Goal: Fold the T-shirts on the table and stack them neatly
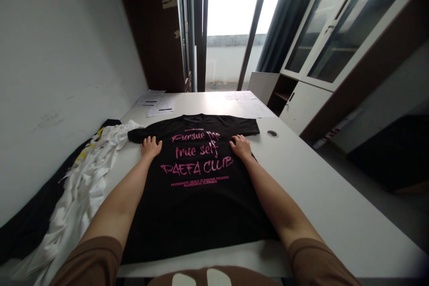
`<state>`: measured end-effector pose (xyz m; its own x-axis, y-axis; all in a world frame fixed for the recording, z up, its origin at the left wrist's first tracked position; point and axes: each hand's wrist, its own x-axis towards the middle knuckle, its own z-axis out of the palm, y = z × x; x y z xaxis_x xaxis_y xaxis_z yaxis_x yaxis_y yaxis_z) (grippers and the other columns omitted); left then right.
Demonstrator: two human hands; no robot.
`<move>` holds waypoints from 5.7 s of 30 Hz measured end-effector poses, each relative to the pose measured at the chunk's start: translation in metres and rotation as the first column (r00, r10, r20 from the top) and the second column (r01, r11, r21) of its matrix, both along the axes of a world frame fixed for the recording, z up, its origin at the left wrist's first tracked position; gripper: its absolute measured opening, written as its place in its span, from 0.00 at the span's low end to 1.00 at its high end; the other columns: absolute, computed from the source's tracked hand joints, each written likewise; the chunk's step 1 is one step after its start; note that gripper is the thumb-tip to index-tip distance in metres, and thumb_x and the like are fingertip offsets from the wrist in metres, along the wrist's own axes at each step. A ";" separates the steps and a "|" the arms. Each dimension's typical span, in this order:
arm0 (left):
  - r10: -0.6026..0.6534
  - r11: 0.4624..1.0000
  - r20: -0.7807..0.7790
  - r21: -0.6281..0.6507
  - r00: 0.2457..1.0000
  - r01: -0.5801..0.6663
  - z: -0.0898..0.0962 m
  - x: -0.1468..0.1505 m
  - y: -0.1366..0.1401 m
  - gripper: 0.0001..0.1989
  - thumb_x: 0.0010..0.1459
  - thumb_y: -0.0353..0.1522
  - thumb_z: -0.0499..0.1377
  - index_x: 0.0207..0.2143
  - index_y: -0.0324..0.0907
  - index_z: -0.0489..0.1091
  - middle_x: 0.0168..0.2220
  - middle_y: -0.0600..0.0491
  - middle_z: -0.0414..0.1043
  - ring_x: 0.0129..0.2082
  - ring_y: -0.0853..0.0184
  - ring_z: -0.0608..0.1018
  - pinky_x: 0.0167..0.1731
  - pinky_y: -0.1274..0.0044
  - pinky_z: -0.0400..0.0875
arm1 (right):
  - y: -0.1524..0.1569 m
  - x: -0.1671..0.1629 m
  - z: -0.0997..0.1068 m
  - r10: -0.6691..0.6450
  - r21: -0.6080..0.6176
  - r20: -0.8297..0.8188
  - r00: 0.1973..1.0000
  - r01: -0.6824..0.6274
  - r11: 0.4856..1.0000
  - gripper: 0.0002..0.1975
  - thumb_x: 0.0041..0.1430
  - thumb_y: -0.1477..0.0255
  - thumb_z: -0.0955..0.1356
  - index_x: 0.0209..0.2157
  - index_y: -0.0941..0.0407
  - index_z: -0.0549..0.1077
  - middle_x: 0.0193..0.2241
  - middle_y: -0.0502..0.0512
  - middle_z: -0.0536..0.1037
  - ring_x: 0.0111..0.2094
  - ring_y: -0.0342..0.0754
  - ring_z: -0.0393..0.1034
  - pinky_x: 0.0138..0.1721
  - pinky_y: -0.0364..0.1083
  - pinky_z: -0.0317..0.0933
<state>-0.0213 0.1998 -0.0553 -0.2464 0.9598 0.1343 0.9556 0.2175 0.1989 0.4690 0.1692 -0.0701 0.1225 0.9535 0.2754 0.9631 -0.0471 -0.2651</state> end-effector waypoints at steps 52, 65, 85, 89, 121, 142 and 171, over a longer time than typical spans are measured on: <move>0.214 0.802 0.364 0.465 0.907 -0.376 -0.008 -0.099 0.014 0.29 0.55 0.24 0.53 0.61 0.33 0.67 0.59 0.34 0.68 0.62 0.44 0.68 0.61 0.50 0.61 | -0.008 -0.002 0.009 0.001 0.016 -0.047 0.999 -0.001 1.000 0.18 0.67 0.63 0.65 0.55 0.52 0.74 0.60 0.60 0.72 0.62 0.57 0.62 0.63 0.55 0.52; -0.271 0.928 -0.075 0.243 0.960 0.281 0.007 -0.031 0.030 0.20 0.65 0.35 0.52 0.56 0.40 0.74 0.61 0.42 0.67 0.62 0.52 0.67 0.64 0.63 0.59 | 0.002 0.001 0.003 0.018 0.066 -0.102 0.995 -0.012 0.998 0.17 0.65 0.62 0.65 0.51 0.53 0.76 0.54 0.61 0.74 0.56 0.59 0.65 0.59 0.55 0.56; -0.207 0.967 0.010 -0.148 0.978 0.207 -0.021 -0.016 0.103 0.37 0.68 0.52 0.44 0.72 0.45 0.53 0.74 0.40 0.42 0.72 0.41 0.47 0.64 0.41 0.43 | 0.074 0.102 -0.010 -0.170 0.050 -0.099 0.980 0.175 0.983 0.18 0.63 0.62 0.66 0.50 0.53 0.80 0.50 0.62 0.75 0.54 0.57 0.66 0.58 0.55 0.58; -0.214 0.962 0.012 -0.169 0.977 0.213 -0.023 -0.015 0.110 0.40 0.67 0.55 0.43 0.73 0.44 0.51 0.75 0.40 0.40 0.73 0.40 0.45 0.63 0.40 0.39 | 0.082 0.103 -0.009 -0.153 0.084 -0.135 0.979 0.166 0.983 0.16 0.60 0.71 0.65 0.44 0.54 0.82 0.42 0.60 0.75 0.47 0.55 0.69 0.55 0.51 0.61; -0.364 0.913 -0.036 -0.212 0.931 0.349 -0.009 0.034 0.166 0.42 0.66 0.58 0.42 0.73 0.45 0.50 0.75 0.42 0.40 0.73 0.42 0.45 0.65 0.42 0.39 | 0.055 0.154 -0.002 -0.423 0.191 -0.113 0.899 0.437 0.879 0.17 0.62 0.68 0.64 0.46 0.57 0.80 0.47 0.66 0.70 0.49 0.59 0.65 0.54 0.54 0.60; -0.809 0.588 -0.019 -0.002 0.588 0.809 0.005 0.205 -0.023 0.30 0.70 0.47 0.50 0.69 0.45 0.59 0.72 0.46 0.53 0.72 0.53 0.54 0.69 0.55 0.46 | 0.059 0.039 0.001 0.121 -0.289 0.082 0.989 -0.092 0.953 0.35 0.70 0.47 0.54 0.72 0.46 0.54 0.74 0.55 0.47 0.73 0.59 0.37 0.69 0.67 0.34; -0.938 -0.328 -0.083 -0.094 -0.336 0.940 0.055 0.307 -0.257 0.38 0.70 0.50 0.45 0.71 0.33 0.53 0.73 0.46 0.50 0.73 0.54 0.51 0.67 0.56 0.54 | 0.047 0.101 -0.005 0.375 -0.102 0.004 0.927 -0.372 0.922 0.31 0.69 0.49 0.59 0.67 0.45 0.65 0.70 0.50 0.58 0.71 0.57 0.48 0.70 0.59 0.46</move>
